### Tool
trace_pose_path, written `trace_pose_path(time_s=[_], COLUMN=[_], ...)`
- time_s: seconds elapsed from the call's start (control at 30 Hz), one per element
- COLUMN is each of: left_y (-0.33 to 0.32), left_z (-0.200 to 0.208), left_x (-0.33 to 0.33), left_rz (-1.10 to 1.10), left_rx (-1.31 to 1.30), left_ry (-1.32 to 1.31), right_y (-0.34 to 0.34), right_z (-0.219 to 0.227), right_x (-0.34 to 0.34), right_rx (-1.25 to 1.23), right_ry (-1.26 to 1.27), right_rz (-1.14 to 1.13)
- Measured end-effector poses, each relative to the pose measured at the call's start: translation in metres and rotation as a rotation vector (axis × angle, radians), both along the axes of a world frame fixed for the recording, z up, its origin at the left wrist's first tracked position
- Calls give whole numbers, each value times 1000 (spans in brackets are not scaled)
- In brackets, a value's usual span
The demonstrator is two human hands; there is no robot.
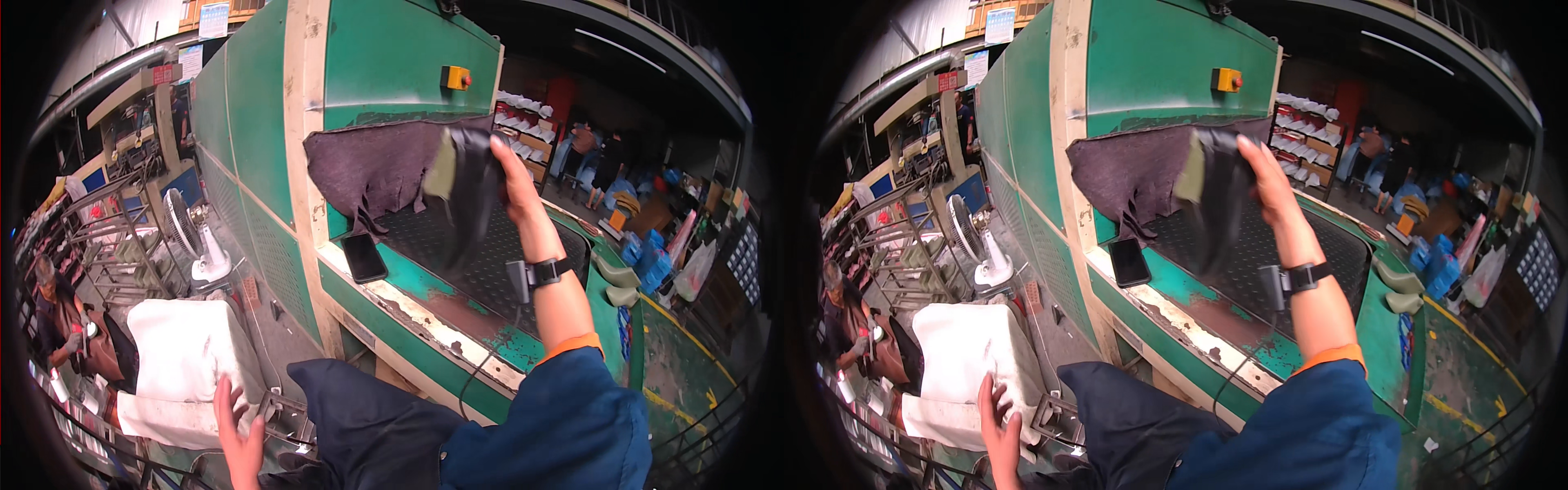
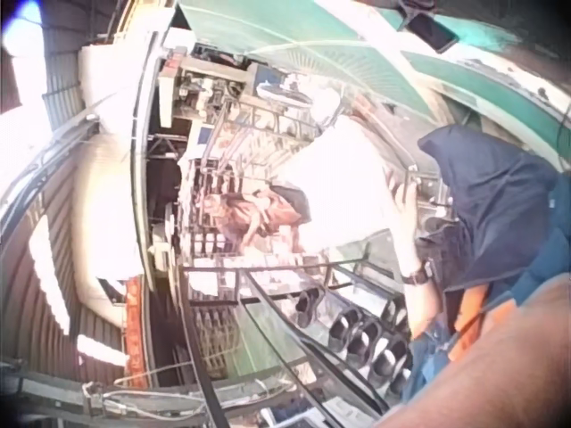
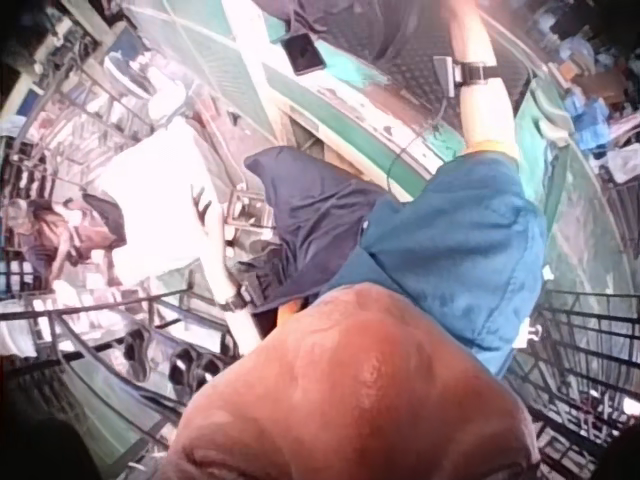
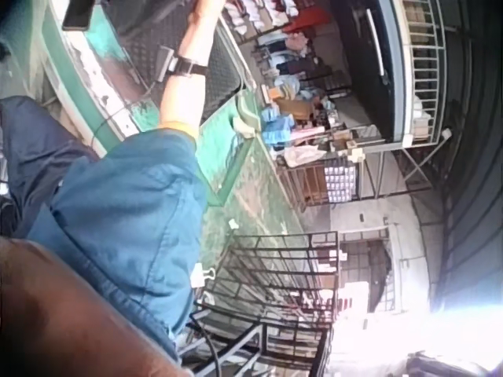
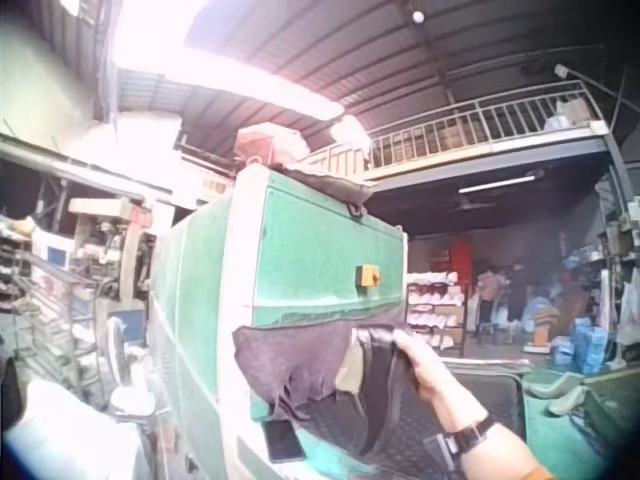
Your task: Picking up shoe components, examining them, and placing them on a conveyor/rack system.
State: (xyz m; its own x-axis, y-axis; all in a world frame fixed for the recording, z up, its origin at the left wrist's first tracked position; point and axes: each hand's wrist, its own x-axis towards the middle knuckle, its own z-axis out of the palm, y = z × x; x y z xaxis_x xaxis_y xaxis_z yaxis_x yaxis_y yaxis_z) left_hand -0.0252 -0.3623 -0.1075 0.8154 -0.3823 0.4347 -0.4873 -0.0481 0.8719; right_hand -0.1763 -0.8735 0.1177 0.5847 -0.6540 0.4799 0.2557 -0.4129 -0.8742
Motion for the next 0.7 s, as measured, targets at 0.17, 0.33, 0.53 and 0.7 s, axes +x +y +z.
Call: trace_pose_path(time_s=[0.17, 0.33, 0.53, 0.7], left_y=[-76, -64, -42, -34], left_z=[71, 26, 9, -1], left_x=[0, -52, -57, -11], left_rz=[-489, -695, -324, -146], left_rx=[-143, -582, -584, -672], left_ry=[16, 419, 539, 701], right_y=[123, 222, 270, 303], right_z=[17, -121, -337, -431], right_x=[67, 142, 195, 208], right_rx=[65, 198, 1127, 1213], right_ry=[-405, -155, 763, 943], right_rz=[212, 961, 1014, 1028])
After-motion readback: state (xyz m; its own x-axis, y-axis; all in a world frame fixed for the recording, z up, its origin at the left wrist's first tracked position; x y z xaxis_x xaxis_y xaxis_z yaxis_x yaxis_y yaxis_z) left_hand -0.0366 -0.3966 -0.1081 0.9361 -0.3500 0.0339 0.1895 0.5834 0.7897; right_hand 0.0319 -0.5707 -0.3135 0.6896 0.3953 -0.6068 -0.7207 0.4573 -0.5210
